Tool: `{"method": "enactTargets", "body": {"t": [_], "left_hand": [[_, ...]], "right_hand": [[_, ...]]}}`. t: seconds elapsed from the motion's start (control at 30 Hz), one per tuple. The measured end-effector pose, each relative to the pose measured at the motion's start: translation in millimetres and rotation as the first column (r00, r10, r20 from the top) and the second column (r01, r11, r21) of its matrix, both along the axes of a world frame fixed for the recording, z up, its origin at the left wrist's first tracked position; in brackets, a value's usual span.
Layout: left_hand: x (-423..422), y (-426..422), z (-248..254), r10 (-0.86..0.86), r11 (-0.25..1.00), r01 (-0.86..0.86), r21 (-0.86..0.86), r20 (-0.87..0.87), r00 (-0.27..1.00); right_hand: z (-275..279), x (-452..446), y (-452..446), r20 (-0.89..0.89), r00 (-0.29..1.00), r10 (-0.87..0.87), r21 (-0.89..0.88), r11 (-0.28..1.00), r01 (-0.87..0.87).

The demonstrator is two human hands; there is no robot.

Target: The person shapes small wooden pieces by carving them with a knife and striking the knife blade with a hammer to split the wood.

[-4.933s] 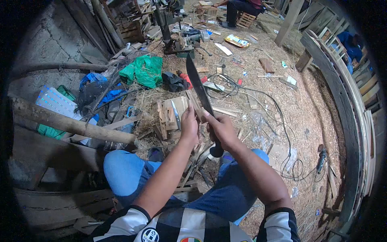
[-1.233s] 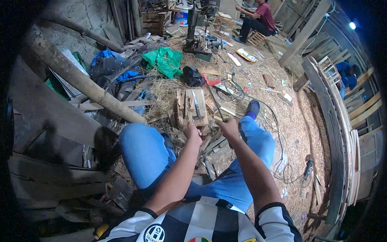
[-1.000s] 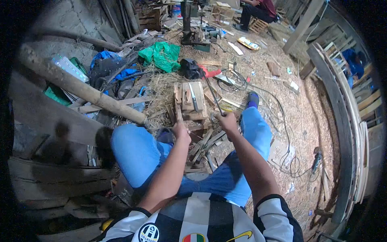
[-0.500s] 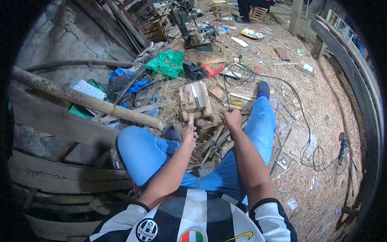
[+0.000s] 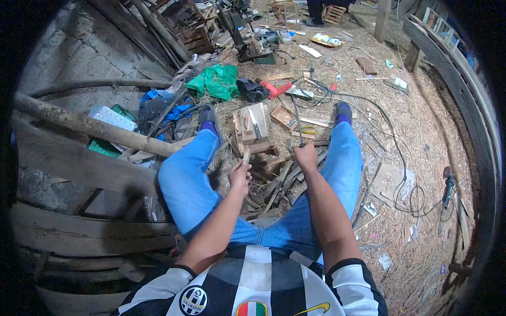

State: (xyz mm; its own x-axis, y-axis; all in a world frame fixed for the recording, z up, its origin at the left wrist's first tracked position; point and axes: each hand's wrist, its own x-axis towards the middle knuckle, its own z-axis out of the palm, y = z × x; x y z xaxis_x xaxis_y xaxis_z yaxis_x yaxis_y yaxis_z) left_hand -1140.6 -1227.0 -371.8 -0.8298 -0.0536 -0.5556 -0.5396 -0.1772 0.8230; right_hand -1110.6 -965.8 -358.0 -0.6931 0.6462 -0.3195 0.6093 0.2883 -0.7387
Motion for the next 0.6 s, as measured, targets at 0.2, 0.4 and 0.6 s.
{"method": "enactTargets", "body": {"t": [0.2, 0.4, 0.6], "left_hand": [[-45, -28, -6, 0.005, 0.994, -0.008, 0.109, 0.026, 1.000], [-101, -45, 33, 0.101, 0.969, -0.107, 0.224, 0.037, 0.994], [-135, -63, 70, 0.065, 0.968, -0.058, 0.245, -0.017, 0.998]], "right_hand": [[-16, -1, -10, 0.022, 1.000, 0.013, 0.057, 0.998, -0.015], [-46, -23, -28, 0.094, 0.996, 0.010, 0.123, 0.992, -0.021], [-99, -36, -33, 0.292, 0.949, -0.116, 0.184, 0.981, 0.063]]}}
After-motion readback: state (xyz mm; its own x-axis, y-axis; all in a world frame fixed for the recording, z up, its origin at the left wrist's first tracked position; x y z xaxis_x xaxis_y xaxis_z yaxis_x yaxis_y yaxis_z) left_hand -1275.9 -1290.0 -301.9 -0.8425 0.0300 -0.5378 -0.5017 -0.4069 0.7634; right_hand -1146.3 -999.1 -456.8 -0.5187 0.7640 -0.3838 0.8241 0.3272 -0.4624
